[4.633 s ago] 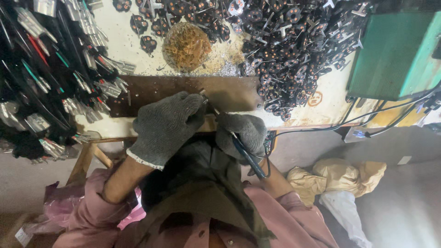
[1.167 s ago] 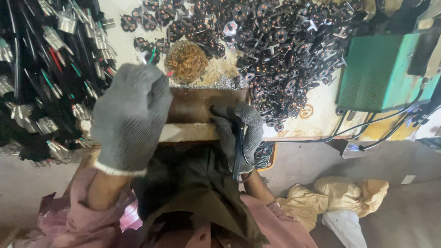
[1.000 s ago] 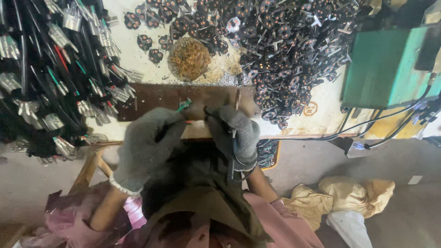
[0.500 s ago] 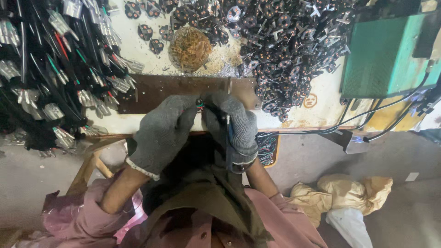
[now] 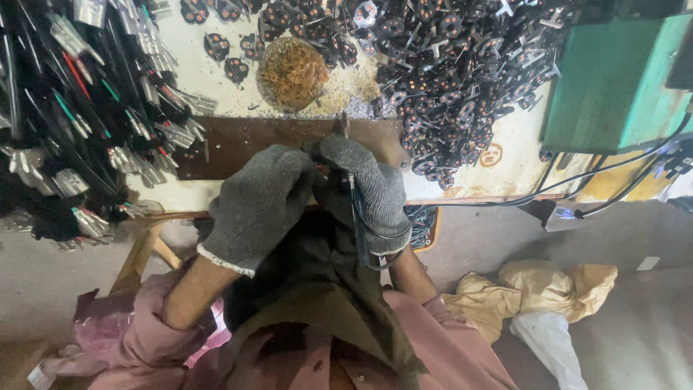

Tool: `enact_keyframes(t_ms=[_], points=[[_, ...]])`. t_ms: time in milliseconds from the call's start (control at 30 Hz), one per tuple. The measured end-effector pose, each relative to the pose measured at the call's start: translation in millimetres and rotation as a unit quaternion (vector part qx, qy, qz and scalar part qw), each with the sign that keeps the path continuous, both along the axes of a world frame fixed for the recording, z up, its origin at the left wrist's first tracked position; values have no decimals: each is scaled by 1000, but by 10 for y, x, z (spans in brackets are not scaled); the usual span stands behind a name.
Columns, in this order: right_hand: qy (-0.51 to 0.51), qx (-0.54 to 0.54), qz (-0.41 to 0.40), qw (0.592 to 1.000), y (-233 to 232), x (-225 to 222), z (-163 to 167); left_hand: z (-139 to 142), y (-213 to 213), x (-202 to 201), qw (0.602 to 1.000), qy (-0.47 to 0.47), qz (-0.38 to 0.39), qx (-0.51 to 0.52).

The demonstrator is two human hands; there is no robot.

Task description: The person solders electrical wire connections at a workbench. They hold a wire in one hand and a soldering iron in the other, apply the hot iron to the wire joint, dip the joint into a container of flux or rosin, and set finished wires aside with a pile of completed wire assemblies on the bench.

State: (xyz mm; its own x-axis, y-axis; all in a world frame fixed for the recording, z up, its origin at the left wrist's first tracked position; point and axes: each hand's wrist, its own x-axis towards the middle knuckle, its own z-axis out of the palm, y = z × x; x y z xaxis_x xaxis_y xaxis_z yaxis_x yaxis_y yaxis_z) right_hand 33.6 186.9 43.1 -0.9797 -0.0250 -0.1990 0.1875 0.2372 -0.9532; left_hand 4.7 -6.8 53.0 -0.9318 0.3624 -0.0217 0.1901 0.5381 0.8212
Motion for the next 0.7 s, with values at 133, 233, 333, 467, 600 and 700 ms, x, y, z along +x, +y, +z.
enact_keyframes(t_ms=[133, 233, 333, 467, 600, 700], points=[[0, 64, 14, 998, -14, -46, 26, -5, 16, 39, 998, 40, 1, -45], [95, 153, 63, 982, -28, -46, 63, 17, 9, 23, 996, 52, -3, -66], [105, 187, 60, 975, -49, -42, 95, 36, -10, -32, 996, 73, -9, -57], [113, 217, 69, 967, -58, -47, 88, 52, -25, -66, 991, 98, -23, -87], [104, 190, 50, 975, -12, -19, 32, 55, 8, -34, 981, 124, -30, -149], [146, 217, 61, 963, 80, 63, 5, 41, 33, -30, 986, 142, -7, -90]])
